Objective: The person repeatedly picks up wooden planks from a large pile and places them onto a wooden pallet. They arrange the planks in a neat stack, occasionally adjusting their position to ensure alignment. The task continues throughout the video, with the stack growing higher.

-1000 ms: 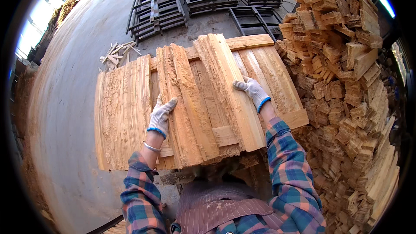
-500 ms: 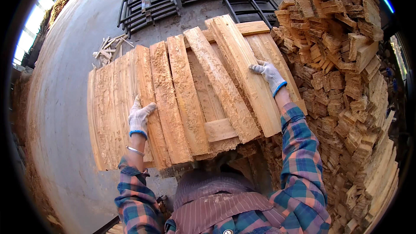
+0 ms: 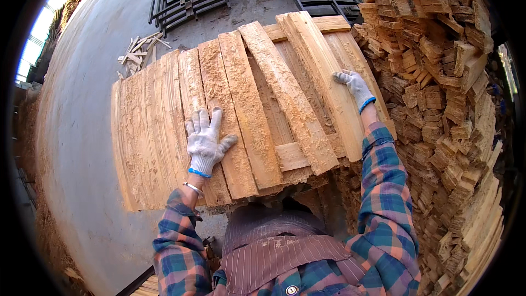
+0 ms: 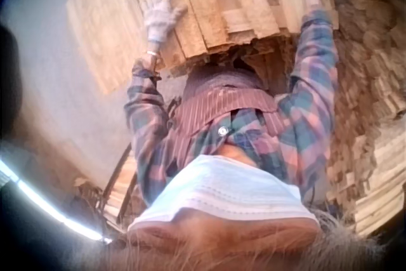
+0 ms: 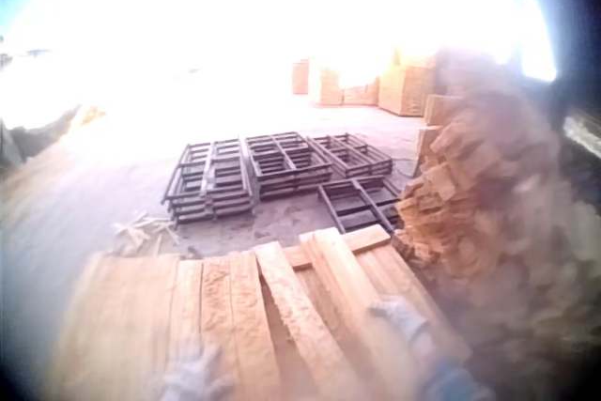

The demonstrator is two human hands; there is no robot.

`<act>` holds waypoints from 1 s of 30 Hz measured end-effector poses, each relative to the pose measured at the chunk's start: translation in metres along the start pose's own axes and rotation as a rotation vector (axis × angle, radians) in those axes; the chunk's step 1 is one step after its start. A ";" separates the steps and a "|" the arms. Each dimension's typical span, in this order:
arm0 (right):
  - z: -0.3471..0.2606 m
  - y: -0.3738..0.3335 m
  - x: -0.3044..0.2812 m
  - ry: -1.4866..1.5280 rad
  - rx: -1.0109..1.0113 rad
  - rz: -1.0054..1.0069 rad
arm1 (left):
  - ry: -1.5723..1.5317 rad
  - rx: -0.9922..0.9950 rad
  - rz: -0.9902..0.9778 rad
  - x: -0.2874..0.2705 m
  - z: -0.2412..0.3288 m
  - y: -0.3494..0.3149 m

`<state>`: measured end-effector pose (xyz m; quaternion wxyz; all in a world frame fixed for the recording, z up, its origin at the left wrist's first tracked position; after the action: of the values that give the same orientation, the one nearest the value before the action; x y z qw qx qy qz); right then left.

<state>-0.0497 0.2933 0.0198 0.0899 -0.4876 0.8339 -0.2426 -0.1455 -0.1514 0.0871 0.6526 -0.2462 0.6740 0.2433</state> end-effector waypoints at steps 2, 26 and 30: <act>0.002 0.006 -0.002 0.029 0.001 -0.006 | -0.162 -0.008 0.171 -0.007 -0.011 0.016; -0.050 -0.092 0.153 -1.210 0.134 0.376 | -0.055 -0.248 0.170 0.006 -0.105 -0.028; -0.049 -0.099 0.169 -1.284 0.310 0.365 | -0.037 -0.223 0.093 0.010 -0.101 -0.021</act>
<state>-0.0781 0.1237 0.1256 0.6748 -0.3681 0.6397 -0.0029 -0.2091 -0.2329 0.0803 0.6216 -0.2812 0.6413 0.3512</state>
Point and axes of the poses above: each hand's wrist, its own y-axis towards the middle knuckle, its own x-axis out of the palm, z = x × y, the point moved 10 cm from there along y, towards the middle knuckle, and after that the axes turned 11 degrees about x, right-handed, at the moved point
